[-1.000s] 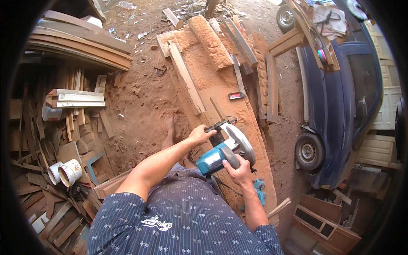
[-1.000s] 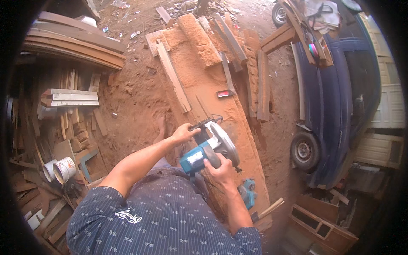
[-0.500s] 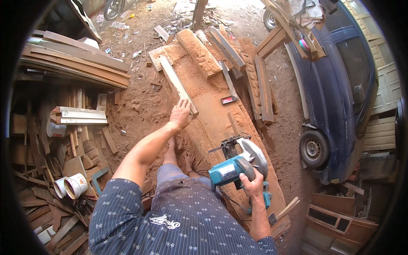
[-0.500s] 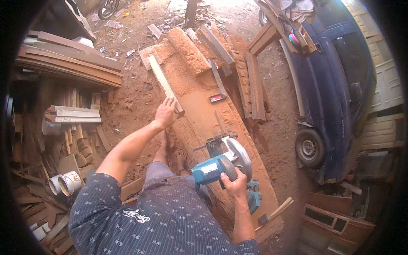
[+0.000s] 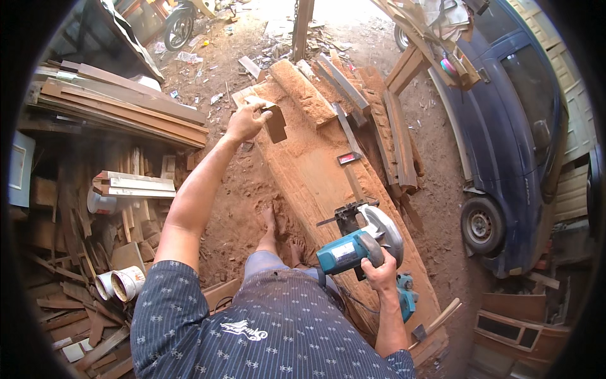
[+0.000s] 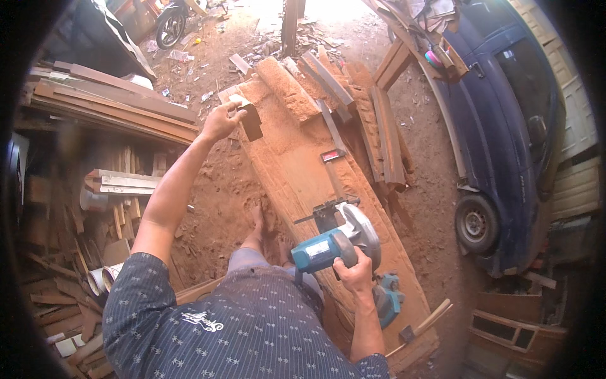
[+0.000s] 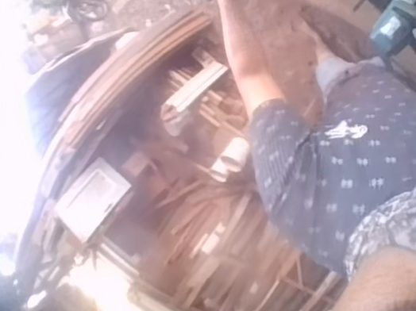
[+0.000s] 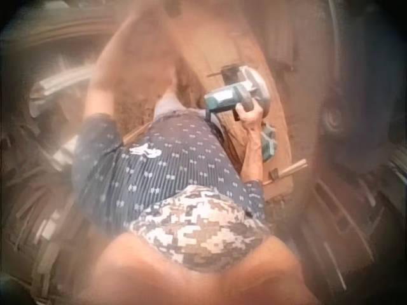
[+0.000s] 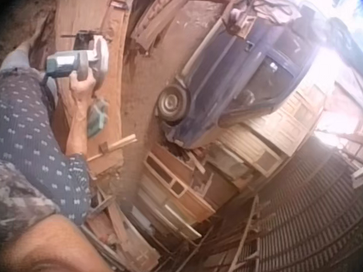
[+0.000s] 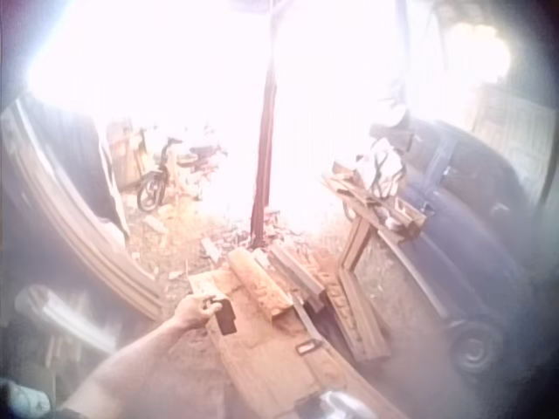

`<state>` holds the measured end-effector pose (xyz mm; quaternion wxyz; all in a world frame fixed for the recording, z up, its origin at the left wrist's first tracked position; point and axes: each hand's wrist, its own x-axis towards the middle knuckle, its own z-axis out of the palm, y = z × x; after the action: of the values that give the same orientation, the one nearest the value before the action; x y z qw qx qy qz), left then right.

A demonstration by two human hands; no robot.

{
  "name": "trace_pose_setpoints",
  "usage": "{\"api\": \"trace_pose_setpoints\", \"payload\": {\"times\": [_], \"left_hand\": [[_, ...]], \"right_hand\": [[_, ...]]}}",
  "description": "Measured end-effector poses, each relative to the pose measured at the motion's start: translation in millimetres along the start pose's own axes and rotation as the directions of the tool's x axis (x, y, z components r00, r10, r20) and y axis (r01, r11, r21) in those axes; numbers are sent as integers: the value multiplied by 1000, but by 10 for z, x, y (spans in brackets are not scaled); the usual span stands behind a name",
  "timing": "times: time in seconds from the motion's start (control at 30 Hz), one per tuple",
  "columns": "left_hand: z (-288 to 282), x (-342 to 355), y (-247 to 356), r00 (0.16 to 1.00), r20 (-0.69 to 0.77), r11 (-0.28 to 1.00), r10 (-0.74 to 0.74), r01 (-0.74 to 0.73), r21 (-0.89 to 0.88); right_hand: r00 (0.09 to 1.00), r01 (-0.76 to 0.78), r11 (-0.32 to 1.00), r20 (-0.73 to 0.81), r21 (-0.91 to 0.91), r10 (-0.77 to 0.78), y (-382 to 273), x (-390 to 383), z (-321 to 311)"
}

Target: The person uses a circular saw to cut a long wooden plank into smaller pieces. They measure and mark the wood with a square ruler before making cuts. The person also uses a hand planer to smooth the edges of the cut wood pieces.

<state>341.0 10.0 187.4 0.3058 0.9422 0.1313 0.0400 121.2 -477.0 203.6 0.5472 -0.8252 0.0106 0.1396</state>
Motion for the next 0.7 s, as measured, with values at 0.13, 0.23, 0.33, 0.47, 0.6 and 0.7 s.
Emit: {"api": "trace_pose_setpoints", "payload": {"times": [0.13,0.23,0.33,0.47,0.6,0.7], "left_hand": [[272,-102,-232,997,74,1000,13,-12,-11],[547,-567,209,936,289,927,203,-278,251],[1373,-956,-108,931,211,883,298,-353,310],[1901,-1092,-189,928,24,888,373,-364,282],[2233,-1160,-367,944,92,874,317,-328,358],[2264,-1190,-406,950,130,905,285,-312,290]], "right_hand": [[1000,23,999,8,33,-23,-29,29,65],[1000,-18,999,-21,45,19,3,25,72],[1000,-23,1000,0,-18,23,84,86,119],[999,-36,991,5,-132,37,-98,119,203],[998,-60,991,20,-121,63,-44,189,310],[999,-40,998,27,-44,41,-67,307,476]]}}
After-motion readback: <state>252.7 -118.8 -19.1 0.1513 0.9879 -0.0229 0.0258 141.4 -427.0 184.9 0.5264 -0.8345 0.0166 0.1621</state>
